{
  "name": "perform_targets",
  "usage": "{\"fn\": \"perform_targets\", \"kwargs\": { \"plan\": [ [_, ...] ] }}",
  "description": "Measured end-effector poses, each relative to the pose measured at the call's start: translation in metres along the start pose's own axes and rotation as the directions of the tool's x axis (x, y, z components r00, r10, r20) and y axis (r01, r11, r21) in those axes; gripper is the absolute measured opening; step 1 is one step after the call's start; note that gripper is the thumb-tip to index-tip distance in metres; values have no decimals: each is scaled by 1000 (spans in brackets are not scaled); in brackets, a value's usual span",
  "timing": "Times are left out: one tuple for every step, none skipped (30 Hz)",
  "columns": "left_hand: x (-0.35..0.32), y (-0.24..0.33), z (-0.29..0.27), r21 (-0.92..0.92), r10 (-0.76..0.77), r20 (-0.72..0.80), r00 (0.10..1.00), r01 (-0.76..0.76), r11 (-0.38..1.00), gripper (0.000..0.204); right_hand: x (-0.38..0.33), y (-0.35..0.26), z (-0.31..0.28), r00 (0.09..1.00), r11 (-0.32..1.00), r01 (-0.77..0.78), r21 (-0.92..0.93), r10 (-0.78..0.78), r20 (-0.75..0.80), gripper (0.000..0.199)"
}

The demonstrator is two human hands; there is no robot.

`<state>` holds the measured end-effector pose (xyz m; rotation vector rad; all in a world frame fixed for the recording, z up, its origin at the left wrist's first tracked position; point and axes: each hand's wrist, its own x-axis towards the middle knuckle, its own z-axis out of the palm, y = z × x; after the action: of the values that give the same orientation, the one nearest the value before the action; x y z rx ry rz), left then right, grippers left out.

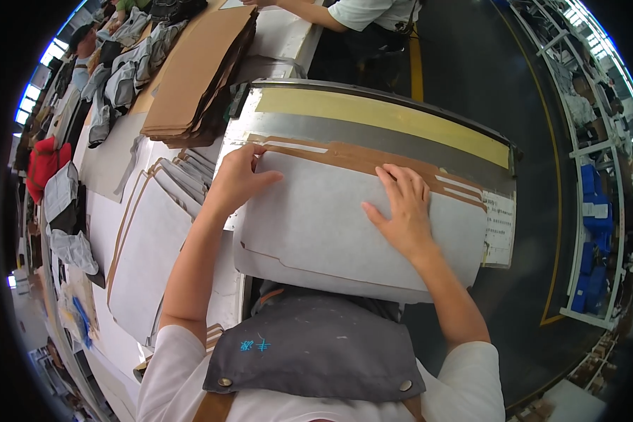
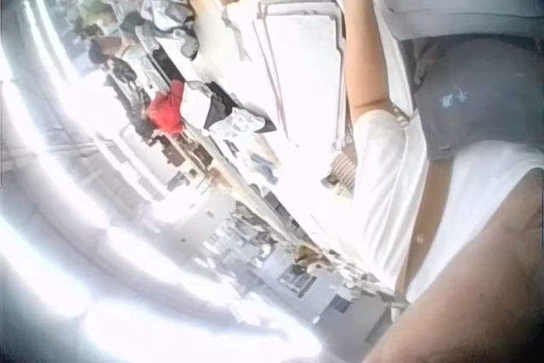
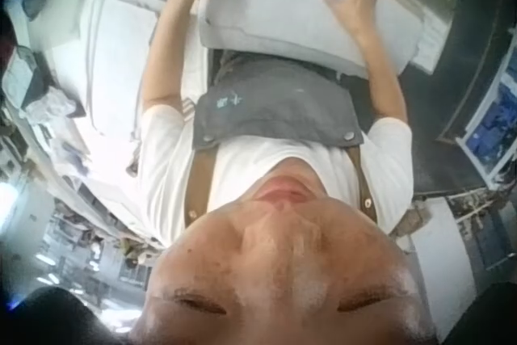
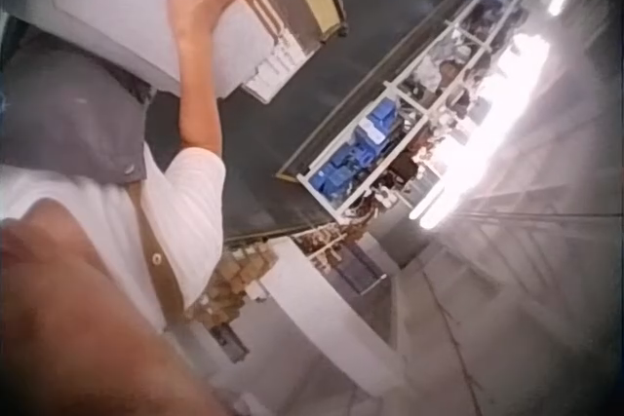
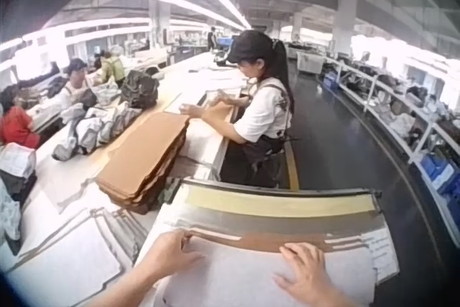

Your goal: The recorder is aligning and pressing together layers of leather or synthetic material on a workstation jig in a factory setting.

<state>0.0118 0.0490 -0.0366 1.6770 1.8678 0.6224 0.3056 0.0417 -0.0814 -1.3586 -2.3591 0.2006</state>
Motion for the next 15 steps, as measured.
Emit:
{"fn": "perform_targets", "kwargs": {
  "plan": [
    [-2,3,2,3,5,6,1000,-5,1000,47,1,-1,-1,1000,1000,1,23,0,-1,62],
    [-6,6,5,-36,78,-51,996,-79,996,38,2,-2,-3,1000,999,1,45,-1,-3,64],
    [-10,10,7,-74,151,-112,982,-160,984,30,2,-2,-7,1000,999,-7,40,8,-9,64],
    [-16,13,6,-75,163,-104,981,-171,982,30,2,0,-11,998,995,-42,89,46,-49,65],
    [-26,17,0,-122,395,-105,913,-406,906,23,3,2,-16,992,988,-73,137,86,-89,67],
    [-36,18,-9,-163,600,-117,792,-611,775,18,3,6,-27,991,988,-81,135,94,-95,67],
    [-43,17,-16,-266,611,-197,767,-641,720,17,1,15,-46,990,980,-93,178,110,-91,59],
    [-47,15,-20,-364,611,-275,742,-668,648,16,-3,25,-65,988,970,-109,219,130,-87,52],
    [-50,12,-26,-417,512,-337,790,-613,671,15,-7,35,-85,986,970,-118,214,141,-94,52],
    [-49,10,-28,-473,403,-388,829,-554,686,13,-12,47,-104,974,931,-226,285,218,63,40],
    [-40,16,-26,-510,269,-413,870,-466,723,8,-13,55,-119,932,878,-347,331,285,222,28],
    [-28,20,-29,-570,149,-393,907,-368,734,6,-1,51,-132,932,875,-350,335,290,218,28],
    [-13,17,-32,-563,83,-350,933,-280,777,8,19,45,-139,970,936,-238,260,217,108,21],
    [4,15,-36,-558,23,-308,951,-200,805,10,38,41,-148,991,979,-131,155,133,-3,17],
    [22,16,-33,-561,35,-304,952,-208,802,10,56,48,-145,995,988,-103,118,104,2,18]
  ]
}}
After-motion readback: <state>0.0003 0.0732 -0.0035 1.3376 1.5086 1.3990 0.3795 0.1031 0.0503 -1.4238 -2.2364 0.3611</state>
